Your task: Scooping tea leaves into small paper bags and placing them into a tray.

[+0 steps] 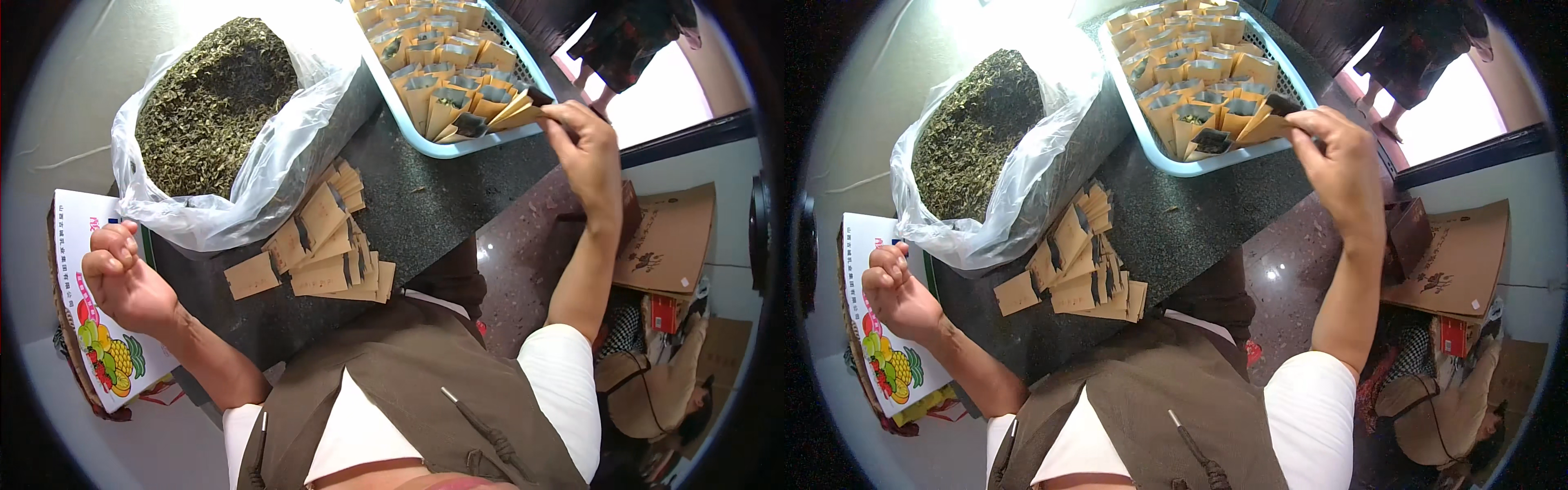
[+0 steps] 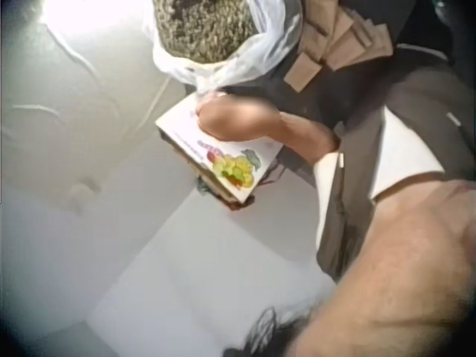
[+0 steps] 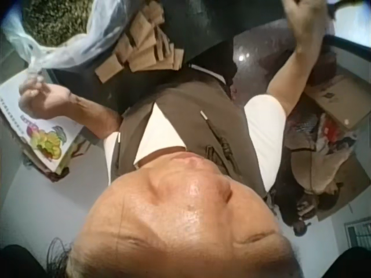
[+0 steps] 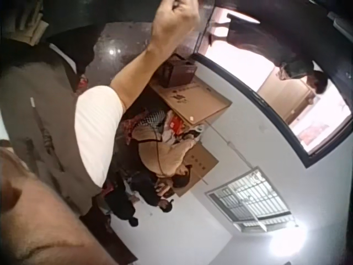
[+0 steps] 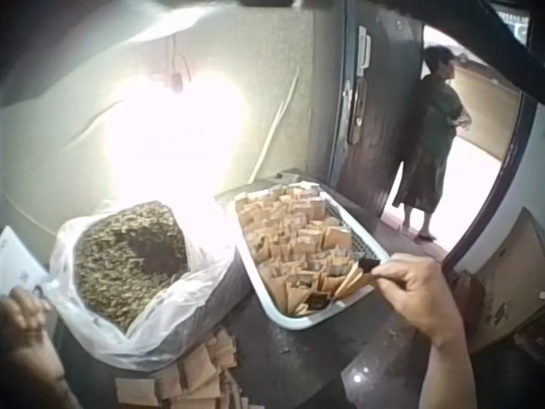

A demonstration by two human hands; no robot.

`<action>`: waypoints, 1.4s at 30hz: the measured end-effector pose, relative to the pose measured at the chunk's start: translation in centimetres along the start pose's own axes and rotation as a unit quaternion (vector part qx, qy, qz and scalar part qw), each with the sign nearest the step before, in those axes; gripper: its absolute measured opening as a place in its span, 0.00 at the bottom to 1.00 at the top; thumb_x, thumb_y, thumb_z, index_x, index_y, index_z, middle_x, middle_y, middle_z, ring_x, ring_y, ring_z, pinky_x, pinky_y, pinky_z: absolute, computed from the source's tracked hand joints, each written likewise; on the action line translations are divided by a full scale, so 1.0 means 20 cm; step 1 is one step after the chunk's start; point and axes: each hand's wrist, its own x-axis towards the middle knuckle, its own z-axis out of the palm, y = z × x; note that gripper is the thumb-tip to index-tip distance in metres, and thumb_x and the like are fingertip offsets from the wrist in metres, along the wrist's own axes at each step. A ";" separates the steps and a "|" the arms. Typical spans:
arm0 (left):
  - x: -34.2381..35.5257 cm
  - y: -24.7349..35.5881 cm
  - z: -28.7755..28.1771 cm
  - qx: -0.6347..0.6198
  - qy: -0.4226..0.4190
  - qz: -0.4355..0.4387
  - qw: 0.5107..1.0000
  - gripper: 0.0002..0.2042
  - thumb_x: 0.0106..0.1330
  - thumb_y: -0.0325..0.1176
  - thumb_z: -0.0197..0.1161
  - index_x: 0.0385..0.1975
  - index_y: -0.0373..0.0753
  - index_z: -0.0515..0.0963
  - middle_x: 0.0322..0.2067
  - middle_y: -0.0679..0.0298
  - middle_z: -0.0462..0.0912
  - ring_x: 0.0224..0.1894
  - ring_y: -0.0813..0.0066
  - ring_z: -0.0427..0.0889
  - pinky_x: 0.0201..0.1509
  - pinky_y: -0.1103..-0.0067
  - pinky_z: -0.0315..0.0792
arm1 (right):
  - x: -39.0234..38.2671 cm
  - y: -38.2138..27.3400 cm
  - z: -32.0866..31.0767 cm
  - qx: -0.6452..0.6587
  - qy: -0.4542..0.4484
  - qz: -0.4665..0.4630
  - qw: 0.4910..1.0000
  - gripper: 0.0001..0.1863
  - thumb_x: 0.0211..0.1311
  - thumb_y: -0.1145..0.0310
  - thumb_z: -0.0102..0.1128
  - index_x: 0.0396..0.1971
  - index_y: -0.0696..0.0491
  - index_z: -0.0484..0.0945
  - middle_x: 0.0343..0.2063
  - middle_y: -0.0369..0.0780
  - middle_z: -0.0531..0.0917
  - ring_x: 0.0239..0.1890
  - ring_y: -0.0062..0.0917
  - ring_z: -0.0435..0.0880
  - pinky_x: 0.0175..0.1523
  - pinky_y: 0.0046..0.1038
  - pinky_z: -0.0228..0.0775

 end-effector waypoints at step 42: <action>-0.35 0.14 0.00 0.074 -0.134 -0.157 0.976 0.41 0.41 0.44 0.83 0.55 0.31 0.73 0.47 0.55 0.77 0.49 0.69 0.75 0.53 0.78 0.66 | -0.20 -0.90 0.41 0.652 -0.183 -0.276 0.682 0.10 0.67 0.55 0.57 0.28 0.41 0.79 0.31 0.29 0.73 0.32 0.21 0.68 0.41 0.28 0.61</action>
